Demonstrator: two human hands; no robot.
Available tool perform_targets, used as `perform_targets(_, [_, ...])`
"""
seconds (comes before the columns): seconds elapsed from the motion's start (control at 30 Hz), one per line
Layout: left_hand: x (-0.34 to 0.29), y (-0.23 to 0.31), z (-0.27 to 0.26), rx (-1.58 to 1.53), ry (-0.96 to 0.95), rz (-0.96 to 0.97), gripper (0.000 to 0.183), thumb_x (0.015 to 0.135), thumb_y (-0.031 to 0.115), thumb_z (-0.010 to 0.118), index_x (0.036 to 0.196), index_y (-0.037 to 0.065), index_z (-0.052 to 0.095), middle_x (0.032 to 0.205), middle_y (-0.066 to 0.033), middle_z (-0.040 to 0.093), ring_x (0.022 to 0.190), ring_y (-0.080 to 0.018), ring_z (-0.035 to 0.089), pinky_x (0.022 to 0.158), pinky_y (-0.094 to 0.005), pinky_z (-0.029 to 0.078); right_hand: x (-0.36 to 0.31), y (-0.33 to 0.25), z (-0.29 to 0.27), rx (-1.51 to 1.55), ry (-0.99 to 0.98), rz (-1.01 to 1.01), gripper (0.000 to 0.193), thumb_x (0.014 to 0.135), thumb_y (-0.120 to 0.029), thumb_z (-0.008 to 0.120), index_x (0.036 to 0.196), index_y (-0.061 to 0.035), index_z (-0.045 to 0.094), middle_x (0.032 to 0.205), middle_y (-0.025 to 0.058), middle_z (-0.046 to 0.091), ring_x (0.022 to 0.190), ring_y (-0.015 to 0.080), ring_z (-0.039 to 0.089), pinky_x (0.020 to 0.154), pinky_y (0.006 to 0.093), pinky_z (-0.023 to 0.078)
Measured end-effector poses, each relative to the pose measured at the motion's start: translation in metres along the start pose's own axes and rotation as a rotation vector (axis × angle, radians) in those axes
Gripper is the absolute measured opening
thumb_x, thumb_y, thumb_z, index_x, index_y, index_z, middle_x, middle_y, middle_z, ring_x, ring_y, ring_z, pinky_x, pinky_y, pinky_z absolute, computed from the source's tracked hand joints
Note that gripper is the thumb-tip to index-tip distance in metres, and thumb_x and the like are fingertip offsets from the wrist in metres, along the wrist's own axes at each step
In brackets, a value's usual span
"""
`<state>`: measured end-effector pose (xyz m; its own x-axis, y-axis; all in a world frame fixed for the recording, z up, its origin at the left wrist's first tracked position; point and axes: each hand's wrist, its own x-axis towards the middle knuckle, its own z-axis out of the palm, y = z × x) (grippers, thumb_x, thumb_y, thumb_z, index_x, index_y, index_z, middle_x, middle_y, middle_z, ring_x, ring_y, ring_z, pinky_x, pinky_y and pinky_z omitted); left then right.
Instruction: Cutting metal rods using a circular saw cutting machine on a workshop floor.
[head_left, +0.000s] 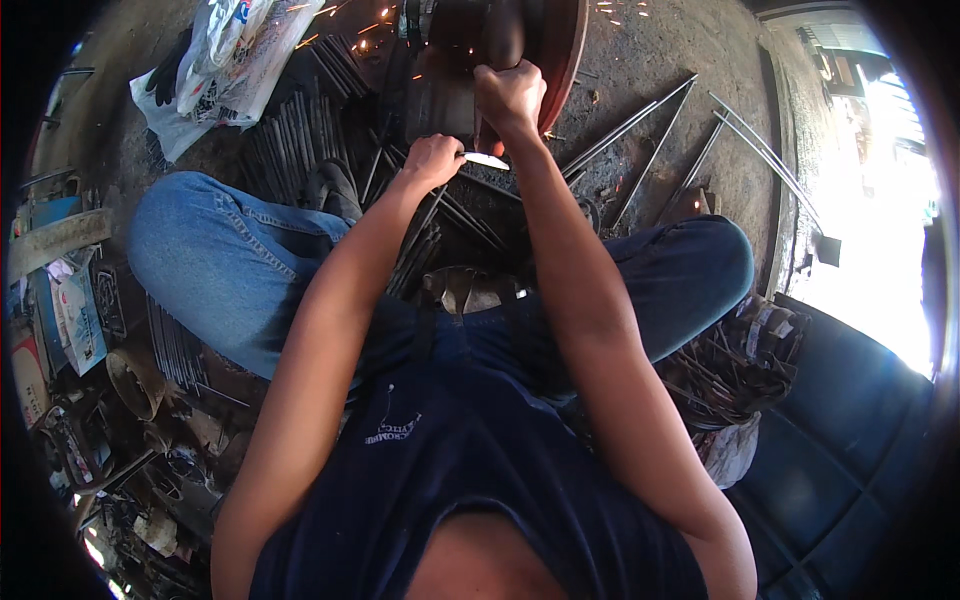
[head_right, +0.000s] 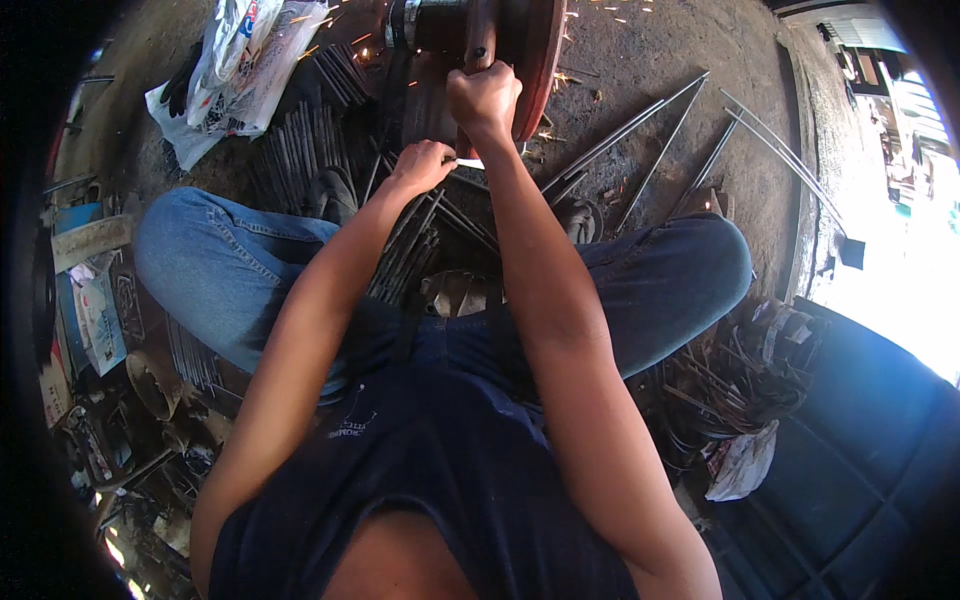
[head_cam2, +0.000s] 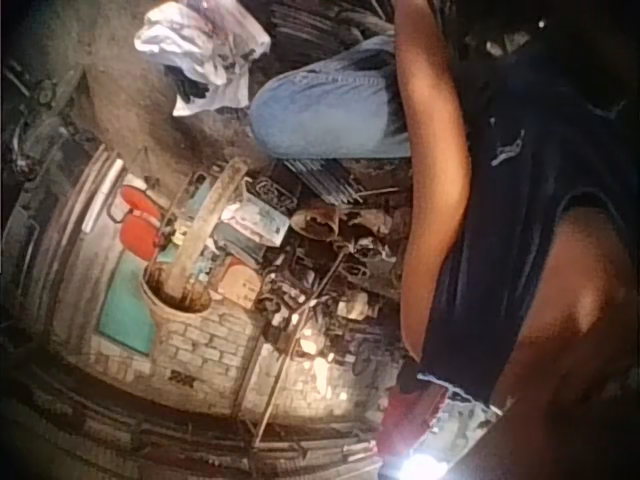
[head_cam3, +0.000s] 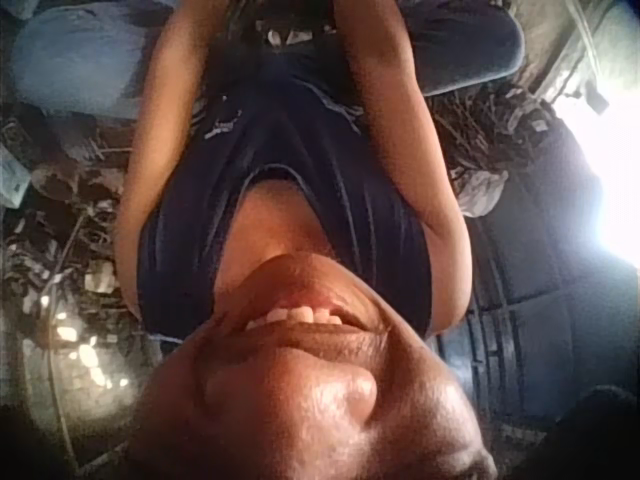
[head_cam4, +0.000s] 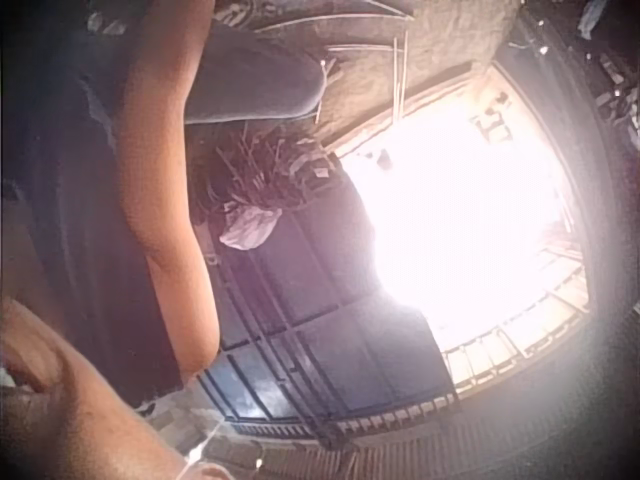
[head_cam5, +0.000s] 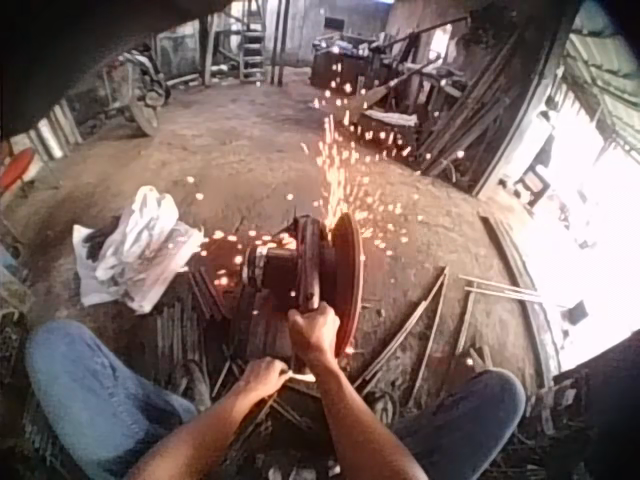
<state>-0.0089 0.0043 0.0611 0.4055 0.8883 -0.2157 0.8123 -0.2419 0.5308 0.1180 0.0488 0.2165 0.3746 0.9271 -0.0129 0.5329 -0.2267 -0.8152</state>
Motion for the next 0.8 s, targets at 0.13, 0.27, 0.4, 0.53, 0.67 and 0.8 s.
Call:
perform_targets(0.13, [0.0007,-0.0012,0.0011,0.000,0.001,-0.001,0.020,0.086,0.025,0.068,0.098,0.011,0.075,0.088,-0.0139,0.072,0.087,-0.0318,0.069,0.080,-0.0442,0.053,0.0011,0.0008,0.0012,0.013,-0.013,0.026,0.034,0.068,-0.021,0.062,0.076,0.0119,0.065,0.075,0.0320,0.066,0.080,0.0441,0.068,0.076,0.0448,0.055])
perform_targets(0.27, [0.0008,-0.0019,0.0020,-0.002,0.012,-0.008,0.020,0.085,0.025,0.068,0.098,0.011,0.075,0.088,-0.0140,0.072,0.087,-0.0318,0.069,0.080,-0.0445,0.053,0.0006,0.0025,0.0017,0.023,-0.008,0.021,0.035,0.068,-0.021,0.062,0.079,0.0129,0.065,0.077,0.0326,0.066,0.081,0.0441,0.068,0.077,0.0448,0.054])
perform_targets(0.4, [0.0010,-0.0021,0.0017,0.002,0.006,0.004,0.020,0.085,0.026,0.068,0.097,0.011,0.075,0.088,-0.0139,0.072,0.087,-0.0319,0.069,0.080,-0.0444,0.053,0.0010,0.0036,0.0022,0.025,-0.011,0.027,0.037,0.068,-0.021,0.063,0.081,0.0138,0.064,0.078,0.0330,0.066,0.082,0.0439,0.068,0.078,0.0449,0.054])
perform_targets(0.53, [0.0009,-0.0020,0.0011,0.002,0.000,0.004,0.020,0.085,0.026,0.068,0.096,0.012,0.075,0.087,-0.0135,0.072,0.086,-0.0320,0.069,0.079,-0.0443,0.054,0.0024,0.0050,0.0039,0.012,-0.004,0.023,0.037,0.068,-0.021,0.063,0.081,0.0137,0.064,0.078,0.0325,0.066,0.082,0.0440,0.068,0.078,0.0447,0.054])
perform_targets(0.67, [0.0003,-0.0017,0.0011,-0.010,0.002,-0.001,0.020,0.085,0.026,0.068,0.096,0.012,0.075,0.087,-0.0132,0.072,0.086,-0.0319,0.069,0.079,-0.0445,0.054,0.0022,0.0057,0.0040,0.015,0.000,0.013,0.037,0.068,-0.021,0.063,0.080,0.0137,0.064,0.077,0.0324,0.066,0.081,0.0443,0.068,0.077,0.0445,0.055])
perform_targets(0.8, [0.0001,-0.0012,0.0009,0.006,-0.002,-0.002,0.019,0.085,0.026,0.068,0.096,0.012,0.075,0.087,-0.0133,0.072,0.086,-0.0318,0.069,0.079,-0.0445,0.054,0.0002,0.0040,0.0018,0.027,-0.005,0.002,0.035,0.068,-0.021,0.063,0.078,0.0134,0.064,0.076,0.0320,0.066,0.080,0.0439,0.068,0.077,0.0445,0.055])
